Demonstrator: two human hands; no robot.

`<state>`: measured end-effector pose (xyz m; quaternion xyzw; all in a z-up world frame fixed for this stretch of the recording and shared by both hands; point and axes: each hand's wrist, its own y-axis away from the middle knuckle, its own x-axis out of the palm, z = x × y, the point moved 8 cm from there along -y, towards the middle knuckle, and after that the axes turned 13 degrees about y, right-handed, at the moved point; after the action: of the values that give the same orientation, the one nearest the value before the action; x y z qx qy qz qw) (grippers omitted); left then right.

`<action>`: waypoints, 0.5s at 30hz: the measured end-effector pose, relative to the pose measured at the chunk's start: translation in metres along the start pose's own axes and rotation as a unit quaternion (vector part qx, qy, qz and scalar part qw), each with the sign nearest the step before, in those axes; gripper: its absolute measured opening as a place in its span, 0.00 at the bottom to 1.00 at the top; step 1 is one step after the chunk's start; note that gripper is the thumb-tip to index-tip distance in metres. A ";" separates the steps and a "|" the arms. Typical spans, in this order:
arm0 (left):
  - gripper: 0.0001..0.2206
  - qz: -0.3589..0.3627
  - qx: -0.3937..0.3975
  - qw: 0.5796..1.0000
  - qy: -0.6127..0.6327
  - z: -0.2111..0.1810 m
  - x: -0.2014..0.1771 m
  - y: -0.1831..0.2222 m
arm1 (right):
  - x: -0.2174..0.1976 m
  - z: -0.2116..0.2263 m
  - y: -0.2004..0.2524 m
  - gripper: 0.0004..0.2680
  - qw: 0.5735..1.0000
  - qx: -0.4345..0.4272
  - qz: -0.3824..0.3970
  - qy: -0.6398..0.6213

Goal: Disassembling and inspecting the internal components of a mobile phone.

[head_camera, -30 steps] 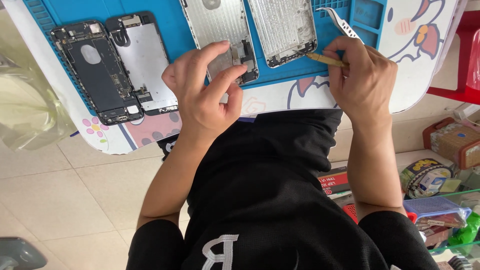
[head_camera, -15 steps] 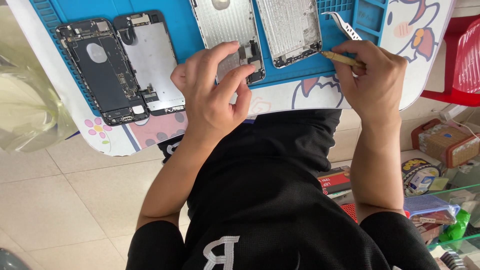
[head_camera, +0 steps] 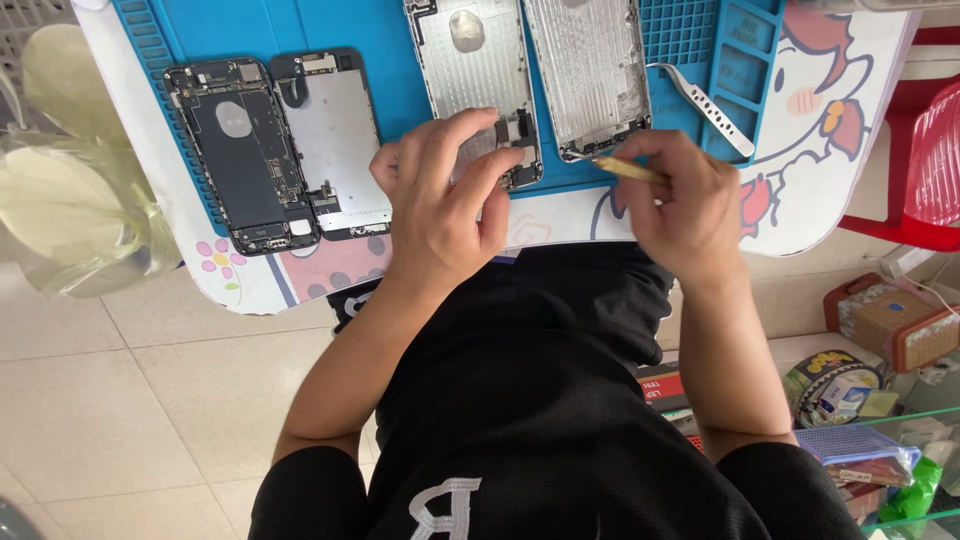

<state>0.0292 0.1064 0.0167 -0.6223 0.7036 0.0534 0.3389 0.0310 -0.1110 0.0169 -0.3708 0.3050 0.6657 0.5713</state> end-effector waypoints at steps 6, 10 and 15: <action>0.12 -0.002 0.002 1.000 0.002 -0.001 -0.002 0.000 | 0.025 0.035 -0.019 0.04 0.995 -0.098 -0.016 0.024; 0.11 0.003 -0.001 1.000 0.023 0.001 -0.003 -0.001 | 0.031 0.039 -0.022 0.04 0.995 -0.094 -0.018 0.040; 0.10 0.002 -0.006 0.999 0.034 0.004 -0.001 0.000 | 0.032 0.047 -0.020 0.06 0.991 -0.113 -0.049 0.046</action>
<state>0.0309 0.1096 0.0141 -0.6240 0.7159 0.0370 0.3110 0.0421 -0.0517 0.0161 -0.4780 0.2348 0.6492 0.5430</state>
